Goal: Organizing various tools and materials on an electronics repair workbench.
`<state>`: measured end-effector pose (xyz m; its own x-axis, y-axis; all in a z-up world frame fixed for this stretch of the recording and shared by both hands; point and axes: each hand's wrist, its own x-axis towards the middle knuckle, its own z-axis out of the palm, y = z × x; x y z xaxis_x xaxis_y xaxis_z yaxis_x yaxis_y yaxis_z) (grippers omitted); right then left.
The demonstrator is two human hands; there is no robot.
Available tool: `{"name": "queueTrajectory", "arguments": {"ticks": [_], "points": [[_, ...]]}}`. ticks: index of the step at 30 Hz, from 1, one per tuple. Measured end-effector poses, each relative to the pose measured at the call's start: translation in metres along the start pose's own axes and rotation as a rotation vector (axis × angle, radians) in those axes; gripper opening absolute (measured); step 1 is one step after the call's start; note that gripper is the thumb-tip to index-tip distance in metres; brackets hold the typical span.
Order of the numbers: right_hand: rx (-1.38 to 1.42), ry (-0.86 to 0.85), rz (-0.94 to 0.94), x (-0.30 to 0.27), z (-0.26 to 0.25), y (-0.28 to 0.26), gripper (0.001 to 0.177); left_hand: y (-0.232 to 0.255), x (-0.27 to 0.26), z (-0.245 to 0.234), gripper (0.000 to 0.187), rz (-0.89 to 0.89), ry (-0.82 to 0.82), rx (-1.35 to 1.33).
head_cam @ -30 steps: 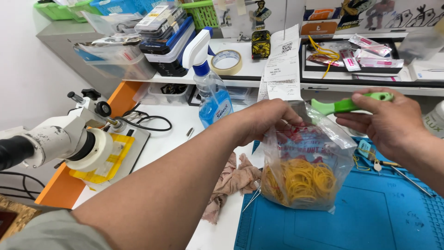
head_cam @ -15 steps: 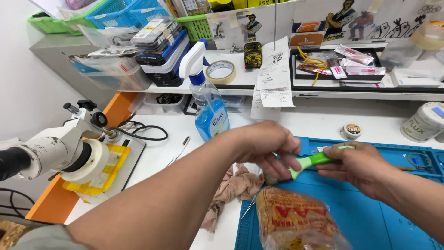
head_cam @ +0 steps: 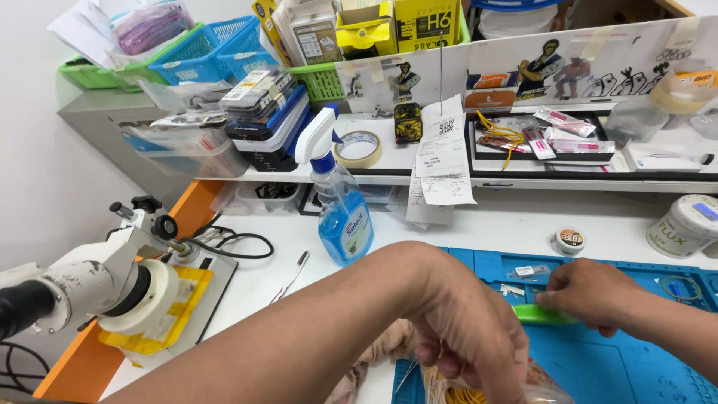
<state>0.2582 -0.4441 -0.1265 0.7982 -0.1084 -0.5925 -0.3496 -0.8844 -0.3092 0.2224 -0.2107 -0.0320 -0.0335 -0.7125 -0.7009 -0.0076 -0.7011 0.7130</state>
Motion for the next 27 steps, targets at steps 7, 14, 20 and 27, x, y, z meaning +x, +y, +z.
{"name": "queueTrajectory", "arguments": {"ticks": [7,14,20,27], "points": [[-0.074,0.105,-0.01,0.012,-0.032,0.007,0.03,0.032,-0.034,-0.032,0.021,-0.149,0.369,0.291],[0.244,-0.256,-0.365,-0.05,-0.047,-0.023,0.063,0.03,-0.027,-0.103,0.013,-0.179,0.973,0.22],[0.178,-0.379,-0.404,-0.059,-0.032,-0.053,0.077,0.017,-0.017,-0.126,0.017,-0.338,1.113,0.149],[0.225,-0.234,-0.508,-0.018,-0.026,-0.033,0.071,0.015,0.001,-0.127,0.044,-0.265,1.46,0.151]]}}
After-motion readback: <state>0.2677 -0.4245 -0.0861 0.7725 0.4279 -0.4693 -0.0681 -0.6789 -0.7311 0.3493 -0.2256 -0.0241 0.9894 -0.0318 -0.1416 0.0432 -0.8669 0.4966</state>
